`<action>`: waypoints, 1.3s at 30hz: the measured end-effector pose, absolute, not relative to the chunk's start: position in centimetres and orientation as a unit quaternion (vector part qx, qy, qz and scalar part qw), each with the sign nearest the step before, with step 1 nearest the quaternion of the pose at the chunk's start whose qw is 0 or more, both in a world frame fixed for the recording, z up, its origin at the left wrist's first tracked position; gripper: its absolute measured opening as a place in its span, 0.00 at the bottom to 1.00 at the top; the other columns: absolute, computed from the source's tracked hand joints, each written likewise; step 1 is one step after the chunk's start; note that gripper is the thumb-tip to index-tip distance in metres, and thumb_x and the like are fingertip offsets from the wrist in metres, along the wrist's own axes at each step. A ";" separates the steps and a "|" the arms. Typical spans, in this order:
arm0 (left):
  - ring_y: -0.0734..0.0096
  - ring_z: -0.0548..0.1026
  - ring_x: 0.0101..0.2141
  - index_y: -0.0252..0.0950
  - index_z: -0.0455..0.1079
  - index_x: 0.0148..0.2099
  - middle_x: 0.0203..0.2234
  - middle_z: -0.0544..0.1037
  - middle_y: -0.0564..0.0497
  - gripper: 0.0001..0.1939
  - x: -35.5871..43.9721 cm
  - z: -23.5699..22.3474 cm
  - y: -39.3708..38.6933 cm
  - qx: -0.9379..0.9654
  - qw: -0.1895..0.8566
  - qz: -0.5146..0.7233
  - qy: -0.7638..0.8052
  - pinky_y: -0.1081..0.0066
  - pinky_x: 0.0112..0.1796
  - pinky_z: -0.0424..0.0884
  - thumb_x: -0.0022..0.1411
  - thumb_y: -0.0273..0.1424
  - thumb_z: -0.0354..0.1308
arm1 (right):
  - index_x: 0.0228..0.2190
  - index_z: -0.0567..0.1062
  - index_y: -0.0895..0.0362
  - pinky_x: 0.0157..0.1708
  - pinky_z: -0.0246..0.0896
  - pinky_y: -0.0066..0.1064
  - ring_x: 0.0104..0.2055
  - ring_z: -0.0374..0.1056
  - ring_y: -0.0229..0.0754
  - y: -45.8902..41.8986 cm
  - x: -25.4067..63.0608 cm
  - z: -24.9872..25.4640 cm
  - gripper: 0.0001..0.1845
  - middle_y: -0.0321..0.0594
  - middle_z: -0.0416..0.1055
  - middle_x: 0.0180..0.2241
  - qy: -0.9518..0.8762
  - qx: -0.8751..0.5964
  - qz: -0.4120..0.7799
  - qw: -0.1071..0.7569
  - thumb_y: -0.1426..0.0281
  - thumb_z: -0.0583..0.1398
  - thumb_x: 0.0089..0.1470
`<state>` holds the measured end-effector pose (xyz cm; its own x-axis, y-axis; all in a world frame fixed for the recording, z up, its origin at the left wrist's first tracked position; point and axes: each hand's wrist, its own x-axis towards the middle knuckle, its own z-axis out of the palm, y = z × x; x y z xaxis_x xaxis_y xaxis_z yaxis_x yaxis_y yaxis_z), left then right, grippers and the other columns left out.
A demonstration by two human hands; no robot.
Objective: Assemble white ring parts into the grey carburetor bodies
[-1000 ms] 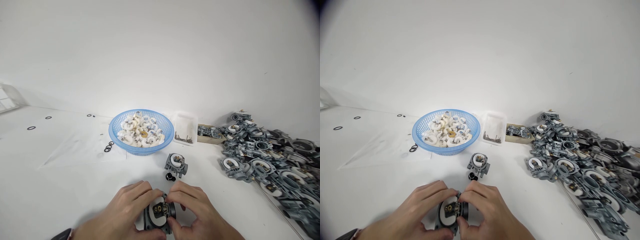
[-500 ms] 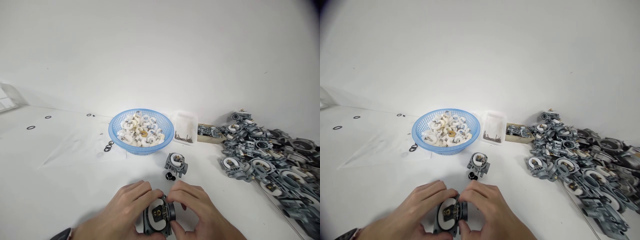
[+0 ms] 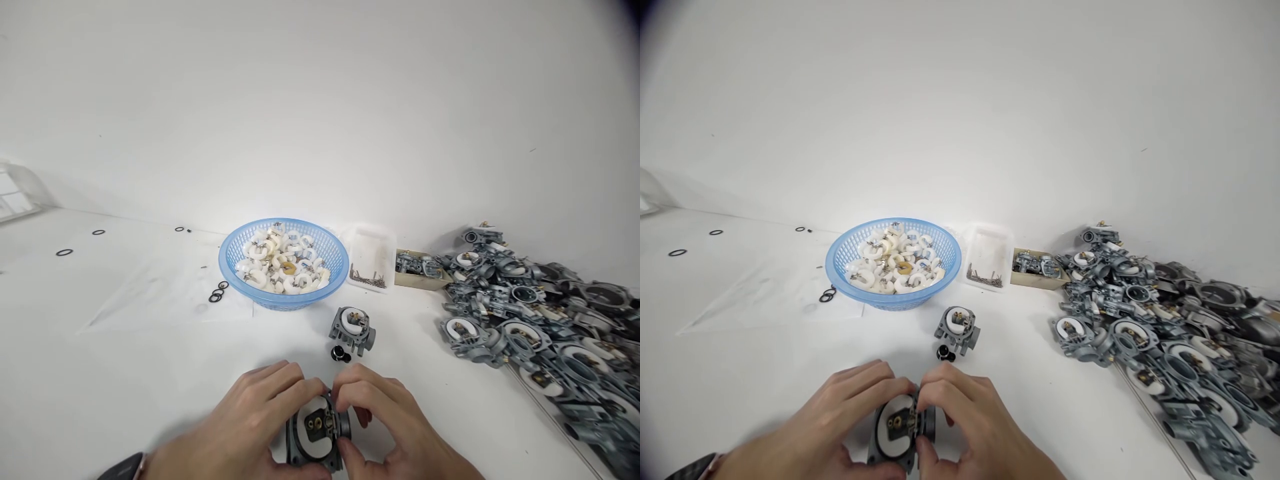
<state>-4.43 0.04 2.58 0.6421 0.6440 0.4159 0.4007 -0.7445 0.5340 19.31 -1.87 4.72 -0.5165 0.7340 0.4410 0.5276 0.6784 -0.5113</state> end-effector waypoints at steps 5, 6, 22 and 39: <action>0.66 0.77 0.37 0.43 0.65 0.55 0.37 0.76 0.56 0.36 -4.6 2.4 -0.1 0.882 0.193 0.309 0.298 0.67 0.40 0.75 0.49 0.35 0.80 | 0.42 0.66 0.49 0.45 0.67 0.21 0.40 0.74 0.34 -2.3 18.9 4.9 0.23 0.30 0.74 0.41 -0.848 -0.372 0.145 0.350 0.81 0.54 0.44; 0.66 0.77 0.37 0.43 0.65 0.55 0.37 0.76 0.56 0.36 -4.6 2.4 -0.1 0.883 0.191 0.311 0.296 0.67 0.40 0.75 0.49 0.37 0.80 | 0.42 0.66 0.49 0.45 0.67 0.22 0.41 0.74 0.35 -2.5 18.8 5.0 0.22 0.31 0.74 0.42 -0.844 -0.375 0.145 0.354 0.81 0.55 0.46; 0.69 0.75 0.34 0.40 0.65 0.51 0.35 0.76 0.56 0.29 -4.4 3.2 0.0 0.893 0.163 0.321 0.269 0.70 0.36 0.73 0.54 0.38 0.77 | 0.41 0.66 0.49 0.40 0.65 0.21 0.35 0.71 0.33 -2.1 19.2 4.1 0.21 0.30 0.73 0.38 -0.858 -0.343 0.186 0.334 0.80 0.55 0.45; 0.68 0.76 0.34 0.41 0.67 0.50 0.35 0.76 0.57 0.31 -4.3 2.6 -0.2 0.883 0.167 0.331 0.286 0.69 0.37 0.74 0.51 0.40 0.79 | 0.41 0.67 0.51 0.41 0.68 0.26 0.39 0.74 0.38 -2.6 18.8 4.6 0.18 0.36 0.73 0.38 -0.851 -0.356 0.157 0.353 0.82 0.54 0.51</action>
